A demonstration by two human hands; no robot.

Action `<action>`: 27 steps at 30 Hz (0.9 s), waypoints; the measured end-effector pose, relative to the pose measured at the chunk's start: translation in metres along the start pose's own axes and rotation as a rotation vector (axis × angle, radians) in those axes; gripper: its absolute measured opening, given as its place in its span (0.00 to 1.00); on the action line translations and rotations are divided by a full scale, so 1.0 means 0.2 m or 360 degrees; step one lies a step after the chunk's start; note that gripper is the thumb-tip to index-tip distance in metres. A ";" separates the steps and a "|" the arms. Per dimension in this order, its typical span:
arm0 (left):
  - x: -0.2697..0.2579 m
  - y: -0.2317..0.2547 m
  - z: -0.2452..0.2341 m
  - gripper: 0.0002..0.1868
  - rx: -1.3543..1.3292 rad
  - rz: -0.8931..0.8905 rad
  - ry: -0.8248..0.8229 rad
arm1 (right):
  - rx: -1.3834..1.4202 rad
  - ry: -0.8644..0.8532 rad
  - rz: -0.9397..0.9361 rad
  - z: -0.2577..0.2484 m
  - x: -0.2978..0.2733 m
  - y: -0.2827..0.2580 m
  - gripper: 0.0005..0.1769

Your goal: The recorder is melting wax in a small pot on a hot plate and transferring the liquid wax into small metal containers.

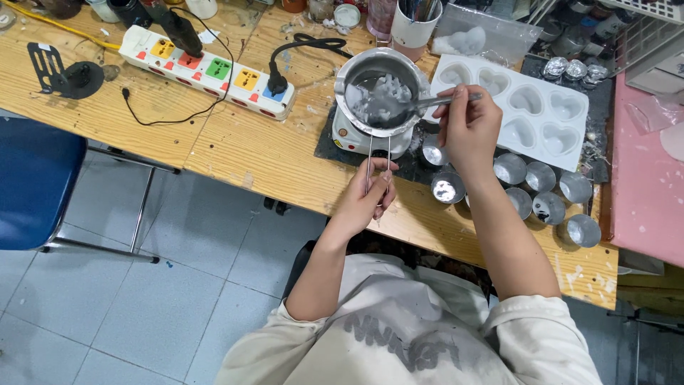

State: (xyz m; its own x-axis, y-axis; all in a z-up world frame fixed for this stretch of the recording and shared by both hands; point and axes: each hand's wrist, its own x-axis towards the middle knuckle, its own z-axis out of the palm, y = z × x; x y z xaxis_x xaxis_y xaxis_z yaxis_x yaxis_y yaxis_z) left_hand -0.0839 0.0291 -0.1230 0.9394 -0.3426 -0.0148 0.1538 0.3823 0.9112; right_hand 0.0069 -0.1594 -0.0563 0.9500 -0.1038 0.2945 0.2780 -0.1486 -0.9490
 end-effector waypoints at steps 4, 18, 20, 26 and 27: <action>0.00 0.00 0.01 0.13 0.0029 0.0000 0.0016 | -0.0266 0.0001 -0.0528 -0.04 0.00 -0.01 0.13; -0.01 0.02 0.01 0.12 0.0016 -0.0023 0.0028 | -0.1175 -0.0308 -0.1198 0.00 0.01 -0.09 0.04; -0.01 0.02 0.01 0.12 0.0035 -0.0012 0.0023 | -0.1168 -0.0333 -0.1255 0.02 0.01 -0.14 0.04; -0.01 0.01 0.01 0.12 0.0018 -0.0002 0.0024 | -0.1457 -0.0446 -0.1358 0.02 -0.01 -0.30 0.04; 0.00 0.01 0.01 0.12 0.0027 -0.0011 0.0020 | -0.1555 -0.0473 -0.1303 0.02 -0.02 -0.32 0.03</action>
State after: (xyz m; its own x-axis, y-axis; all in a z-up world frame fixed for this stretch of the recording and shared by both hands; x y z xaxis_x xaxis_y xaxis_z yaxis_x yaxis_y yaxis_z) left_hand -0.0849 0.0288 -0.1213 0.9420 -0.3346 -0.0264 0.1555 0.3654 0.9178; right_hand -0.0134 -0.1460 0.0035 0.5859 0.5574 0.5883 0.6882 -0.7255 0.0021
